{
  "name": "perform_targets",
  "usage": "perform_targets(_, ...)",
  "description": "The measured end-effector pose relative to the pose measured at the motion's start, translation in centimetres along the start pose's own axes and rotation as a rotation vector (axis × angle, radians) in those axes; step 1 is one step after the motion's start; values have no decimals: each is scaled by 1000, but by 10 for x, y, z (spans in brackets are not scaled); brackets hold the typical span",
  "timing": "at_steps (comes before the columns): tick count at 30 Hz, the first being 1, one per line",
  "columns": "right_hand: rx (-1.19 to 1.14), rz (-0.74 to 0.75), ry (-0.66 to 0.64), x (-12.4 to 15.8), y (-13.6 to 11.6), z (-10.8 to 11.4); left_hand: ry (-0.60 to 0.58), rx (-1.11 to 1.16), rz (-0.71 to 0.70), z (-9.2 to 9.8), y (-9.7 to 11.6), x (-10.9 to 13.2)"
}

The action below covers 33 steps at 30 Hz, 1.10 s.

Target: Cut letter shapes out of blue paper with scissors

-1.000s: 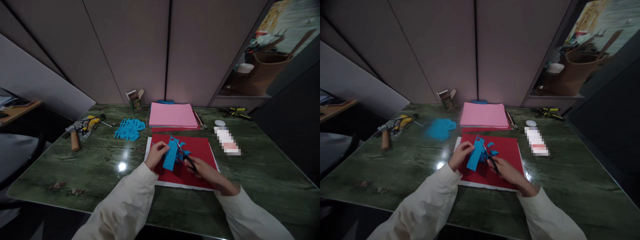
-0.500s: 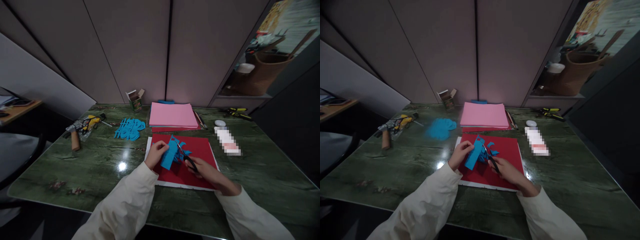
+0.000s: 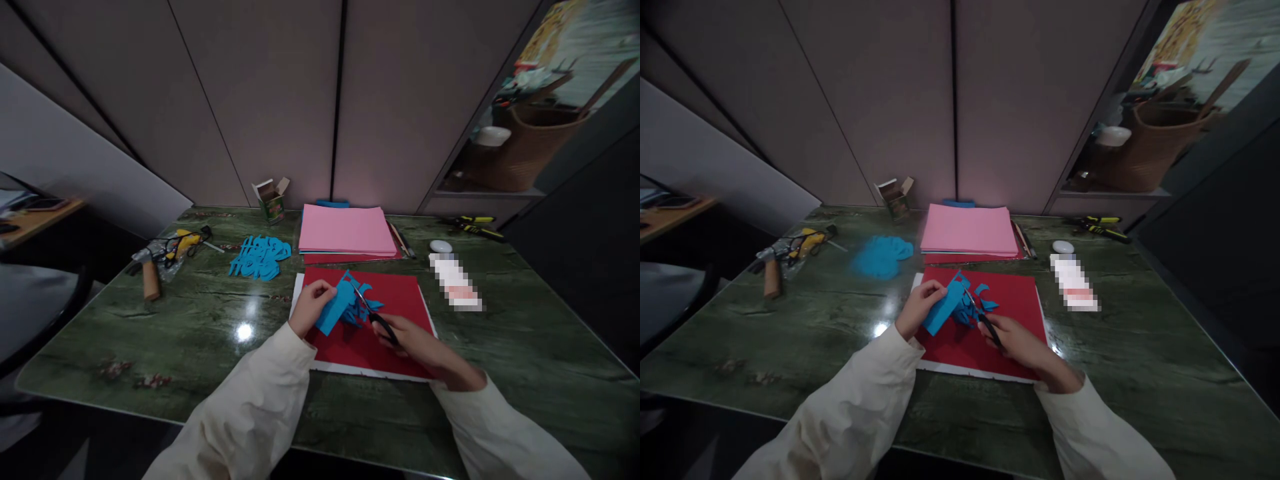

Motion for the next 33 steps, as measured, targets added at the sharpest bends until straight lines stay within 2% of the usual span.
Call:
perform_targets(13,16,5,1,-1,1,-1,-4,43,10,-1,-5,-1)
perform_targets(19,31,-30,21,-3,0,-3,-70,-21,4,-1,-5,0)
perform_targets(33,104,-13,20,-2,-1,1,-187,-120,5,1,0,1)
Point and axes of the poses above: each hand's wrist, its own x-axis away from the middle knuckle, its own z-axis out of the back of the hand, y = z × x, the point moved 1 cm from there along -x, towards the middle knuckle, and after that the axes turned 7 degrees about x, right-handed, at the moved point
